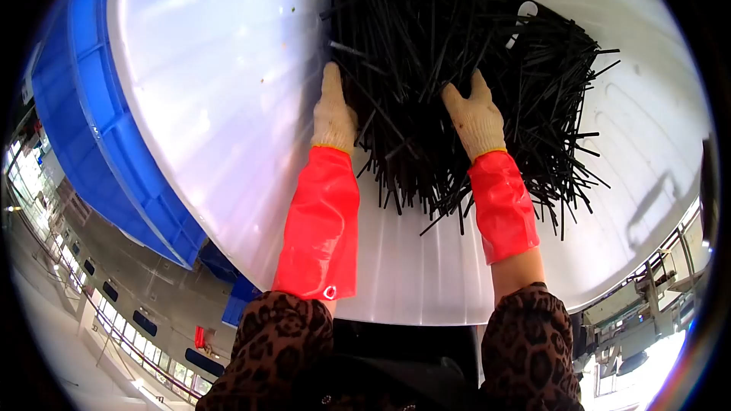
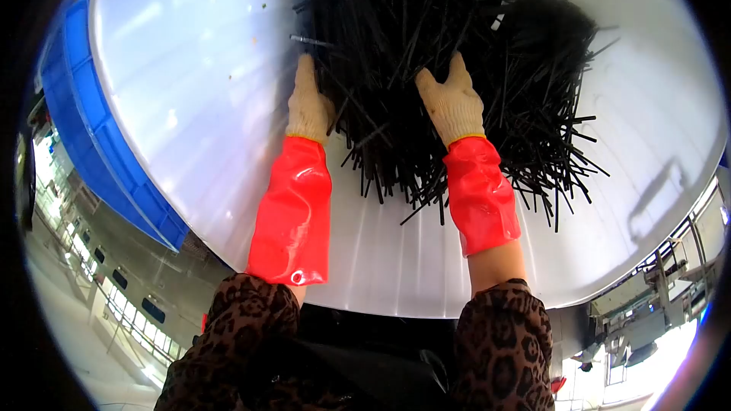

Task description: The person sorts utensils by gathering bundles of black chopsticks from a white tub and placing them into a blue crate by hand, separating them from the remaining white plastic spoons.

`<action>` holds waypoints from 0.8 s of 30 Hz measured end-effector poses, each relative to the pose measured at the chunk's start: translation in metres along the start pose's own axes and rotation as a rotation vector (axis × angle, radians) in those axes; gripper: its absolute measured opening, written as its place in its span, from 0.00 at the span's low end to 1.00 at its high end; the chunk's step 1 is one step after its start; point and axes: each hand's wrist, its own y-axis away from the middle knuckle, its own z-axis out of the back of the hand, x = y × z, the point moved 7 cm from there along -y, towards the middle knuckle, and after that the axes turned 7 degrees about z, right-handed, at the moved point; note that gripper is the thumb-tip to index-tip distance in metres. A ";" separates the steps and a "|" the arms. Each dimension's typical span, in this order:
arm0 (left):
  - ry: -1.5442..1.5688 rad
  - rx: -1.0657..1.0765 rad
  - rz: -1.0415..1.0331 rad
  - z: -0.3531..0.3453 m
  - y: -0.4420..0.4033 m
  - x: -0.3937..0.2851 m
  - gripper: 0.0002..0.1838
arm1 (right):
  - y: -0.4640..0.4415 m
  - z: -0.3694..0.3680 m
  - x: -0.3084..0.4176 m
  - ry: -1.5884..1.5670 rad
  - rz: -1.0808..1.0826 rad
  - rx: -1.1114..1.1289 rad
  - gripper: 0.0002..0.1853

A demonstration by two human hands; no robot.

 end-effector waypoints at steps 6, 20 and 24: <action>0.417 0.216 0.415 -0.037 0.020 0.045 0.26 | -0.016 0.004 -0.024 0.084 0.042 0.027 0.41; 0.824 0.299 0.355 -0.026 0.006 0.013 0.32 | -0.007 -0.017 0.021 0.470 0.495 0.693 0.33; 0.916 0.370 0.436 -0.030 0.021 0.009 0.32 | 0.005 -0.031 0.010 0.675 0.811 0.558 0.27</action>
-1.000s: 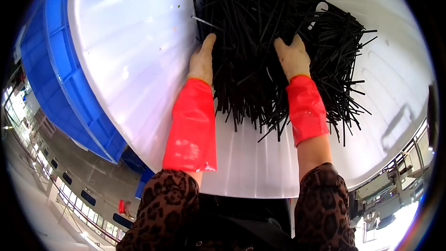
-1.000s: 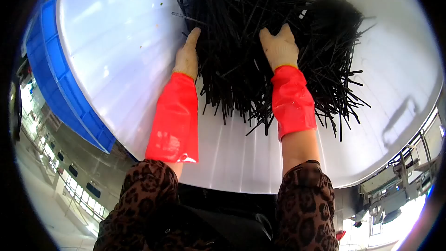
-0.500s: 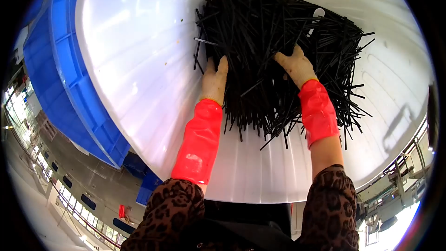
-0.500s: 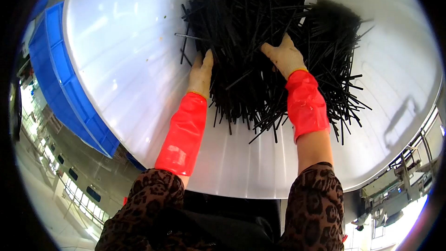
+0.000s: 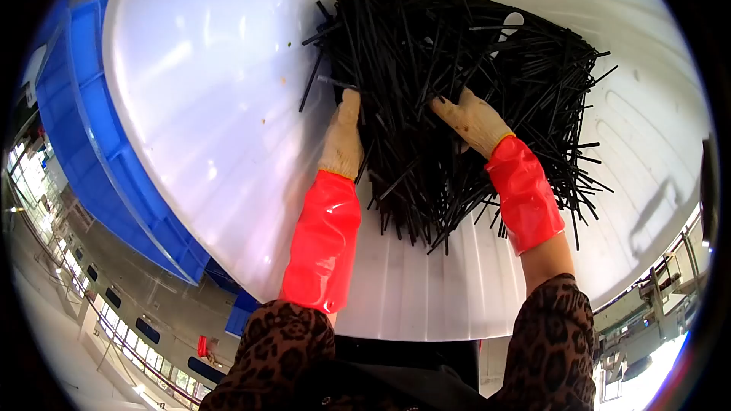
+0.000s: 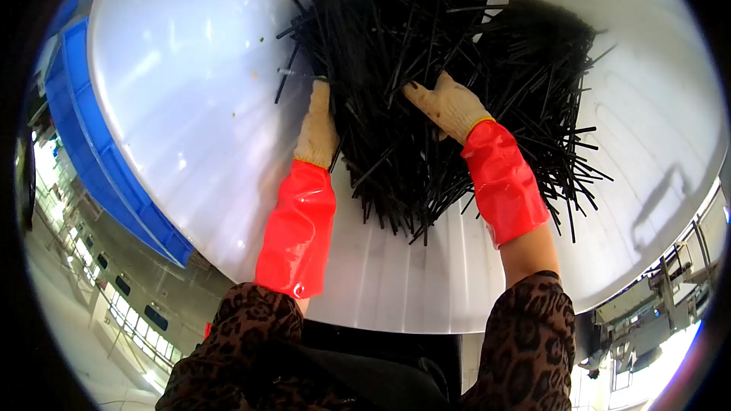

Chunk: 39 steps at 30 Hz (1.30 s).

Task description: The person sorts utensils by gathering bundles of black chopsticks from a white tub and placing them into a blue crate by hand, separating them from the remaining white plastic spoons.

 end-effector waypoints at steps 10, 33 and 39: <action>-0.584 -0.200 -0.014 -0.001 0.006 -0.004 0.40 | 0.000 0.052 -0.010 0.050 -0.319 -0.237 0.30; -0.237 0.025 -0.010 0.003 0.003 0.010 0.34 | -0.023 0.004 0.021 0.626 0.453 -0.145 0.26; -0.047 0.024 0.043 0.001 0.008 0.015 0.32 | -0.012 0.000 0.025 0.609 0.238 0.058 0.24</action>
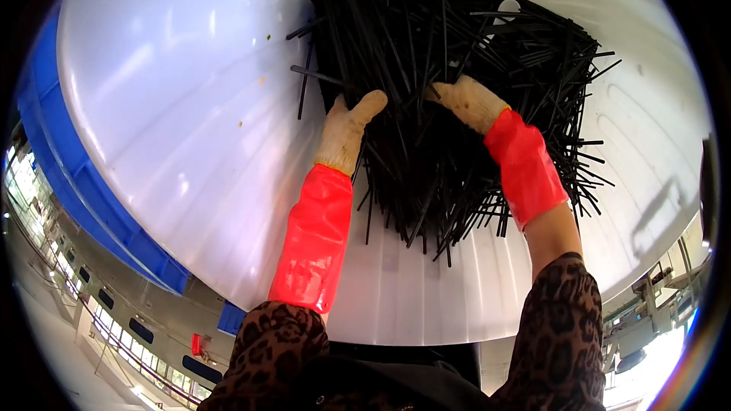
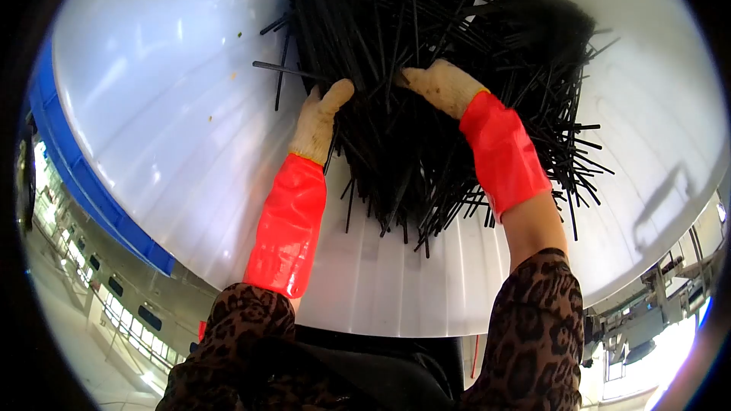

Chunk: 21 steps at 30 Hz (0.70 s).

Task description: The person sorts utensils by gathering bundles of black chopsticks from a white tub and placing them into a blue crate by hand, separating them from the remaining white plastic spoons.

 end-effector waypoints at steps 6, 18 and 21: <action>0.129 0.079 0.120 -0.012 0.020 -0.029 0.28 | 0.021 0.041 0.001 -0.887 -0.044 -0.598 0.24; -0.009 0.130 0.025 -0.028 0.008 -0.040 0.25 | 0.000 0.033 -0.016 -0.777 -0.278 -0.274 0.19; -0.082 0.137 -0.028 -0.026 -0.001 -0.043 0.25 | 0.028 0.054 -0.035 -0.995 -0.629 -0.234 0.28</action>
